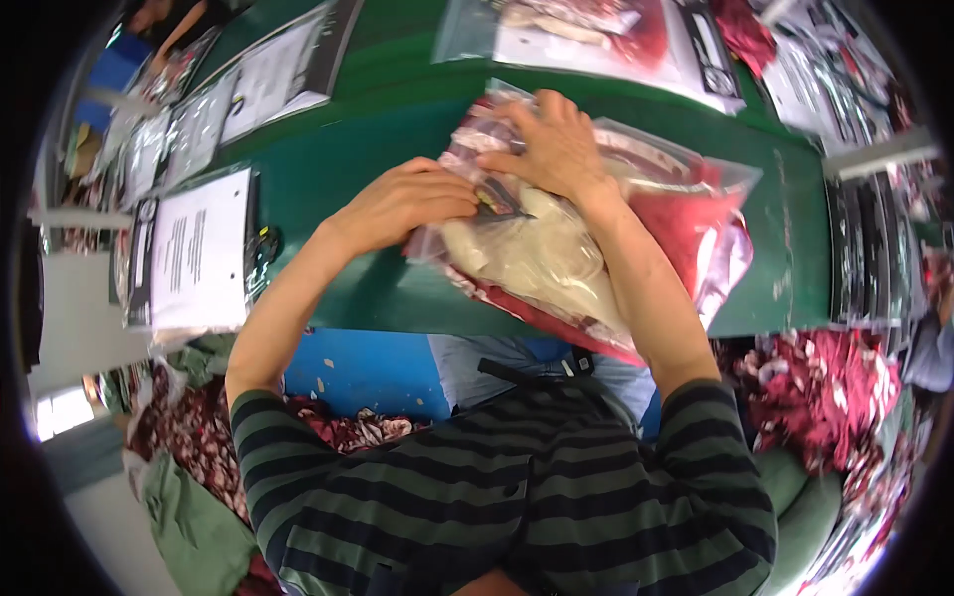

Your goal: Folding a red garment and placing it into a clear plastic packaging bag on a workbench.

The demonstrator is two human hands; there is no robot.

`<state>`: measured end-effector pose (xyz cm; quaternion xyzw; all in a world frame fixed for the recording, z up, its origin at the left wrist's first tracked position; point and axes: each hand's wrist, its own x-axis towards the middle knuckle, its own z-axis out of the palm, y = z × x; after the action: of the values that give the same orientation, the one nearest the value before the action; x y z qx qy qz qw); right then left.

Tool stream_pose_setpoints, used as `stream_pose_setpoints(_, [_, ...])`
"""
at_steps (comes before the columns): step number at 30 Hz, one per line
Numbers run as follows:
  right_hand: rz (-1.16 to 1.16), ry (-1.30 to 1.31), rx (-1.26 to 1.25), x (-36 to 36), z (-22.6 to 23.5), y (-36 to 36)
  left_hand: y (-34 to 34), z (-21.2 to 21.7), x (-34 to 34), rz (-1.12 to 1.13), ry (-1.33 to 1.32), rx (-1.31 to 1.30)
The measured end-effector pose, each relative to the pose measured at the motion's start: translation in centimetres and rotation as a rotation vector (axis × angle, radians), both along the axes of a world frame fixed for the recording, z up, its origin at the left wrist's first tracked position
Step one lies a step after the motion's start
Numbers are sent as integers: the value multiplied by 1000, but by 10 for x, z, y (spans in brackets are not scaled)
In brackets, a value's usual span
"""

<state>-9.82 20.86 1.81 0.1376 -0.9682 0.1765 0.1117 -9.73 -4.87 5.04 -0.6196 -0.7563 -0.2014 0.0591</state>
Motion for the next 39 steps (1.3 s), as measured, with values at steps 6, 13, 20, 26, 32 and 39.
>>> stream_pose_setpoints(6, [101, -321, -323, 16, 39, 21, 35, -34, -8, 350, -482, 31])
stream_pose_setpoints(13, [196, -208, 146, 54, 58, -12, 37, -57, 17, 612, -646, 312])
stream_pose_setpoints(20, [255, -186, 184, 61, 54, -17, -18, -42, 41, 746, -491, 506])
stream_pose_setpoints(26, [359, -155, 83, 61, 50, -3, -257, -42, 38, 1530, 277, 7])
stream_pose_setpoints(32, [386, -191, 5, 58, 57, -5, -314, -68, 45, 1586, 124, -284])
stream_pose_setpoints(39, [422, -176, -64, 52, 48, -10, -306, -76, 44, 1480, 269, -59])
